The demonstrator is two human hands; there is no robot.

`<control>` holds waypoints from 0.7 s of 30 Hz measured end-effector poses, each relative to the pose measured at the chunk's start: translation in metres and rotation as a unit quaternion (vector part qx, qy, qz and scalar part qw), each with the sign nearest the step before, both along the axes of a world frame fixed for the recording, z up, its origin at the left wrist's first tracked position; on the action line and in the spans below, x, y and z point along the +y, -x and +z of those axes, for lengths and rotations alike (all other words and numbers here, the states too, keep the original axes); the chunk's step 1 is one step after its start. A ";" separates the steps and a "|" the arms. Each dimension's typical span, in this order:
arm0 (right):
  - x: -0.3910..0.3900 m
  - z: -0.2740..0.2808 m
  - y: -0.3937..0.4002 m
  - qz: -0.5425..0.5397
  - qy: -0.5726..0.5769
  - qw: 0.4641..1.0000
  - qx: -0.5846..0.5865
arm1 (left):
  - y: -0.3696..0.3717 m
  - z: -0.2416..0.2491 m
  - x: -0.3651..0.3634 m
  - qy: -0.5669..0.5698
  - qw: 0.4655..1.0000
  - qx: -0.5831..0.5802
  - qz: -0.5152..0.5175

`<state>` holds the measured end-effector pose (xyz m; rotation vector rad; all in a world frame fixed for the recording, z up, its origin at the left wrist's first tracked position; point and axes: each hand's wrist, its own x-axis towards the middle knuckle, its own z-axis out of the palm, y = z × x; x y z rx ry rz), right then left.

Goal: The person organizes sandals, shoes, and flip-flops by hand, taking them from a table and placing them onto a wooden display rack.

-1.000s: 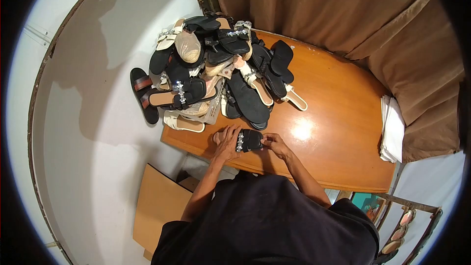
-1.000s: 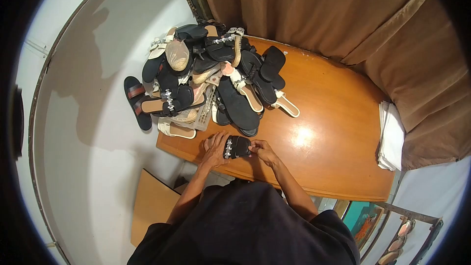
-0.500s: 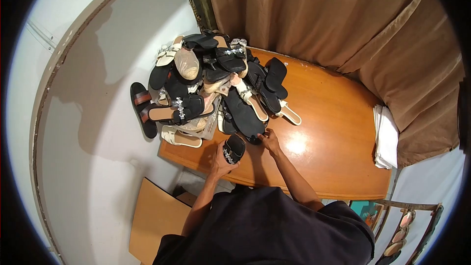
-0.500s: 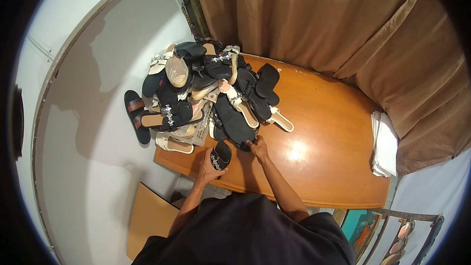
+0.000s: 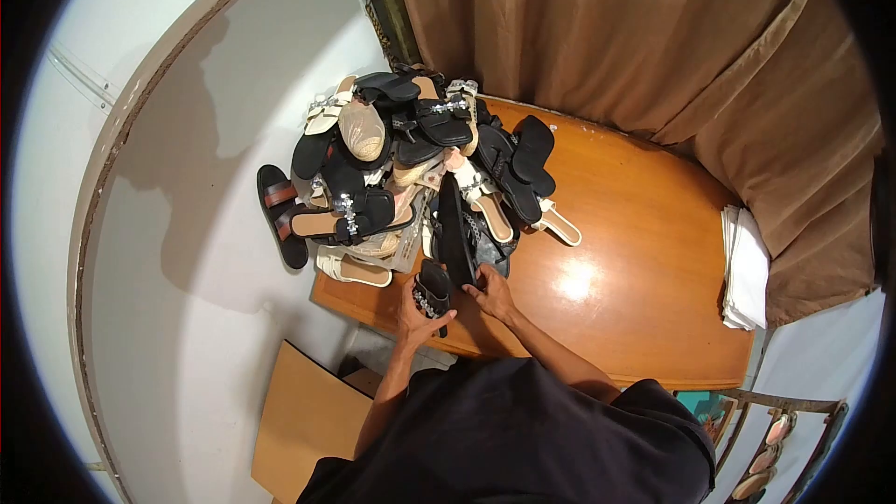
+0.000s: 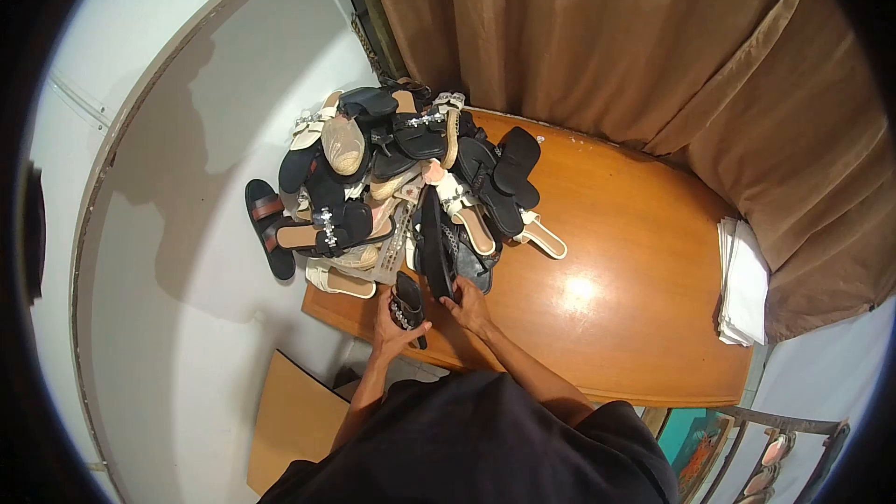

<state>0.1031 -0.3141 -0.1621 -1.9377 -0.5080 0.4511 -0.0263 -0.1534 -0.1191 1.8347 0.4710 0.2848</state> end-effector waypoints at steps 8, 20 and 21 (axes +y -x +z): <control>0.001 0.022 0.007 0.060 0.015 0.994 -0.095 | 0.000 0.004 0.002 0.011 0.999 -0.015 0.029; -0.036 -0.029 -0.021 -0.009 0.089 0.996 -0.024 | -0.011 0.028 -0.013 0.023 0.999 -0.007 0.033; -0.041 -0.040 -0.027 -0.007 0.088 0.996 -0.023 | -0.013 0.029 -0.016 0.023 0.999 -0.006 0.036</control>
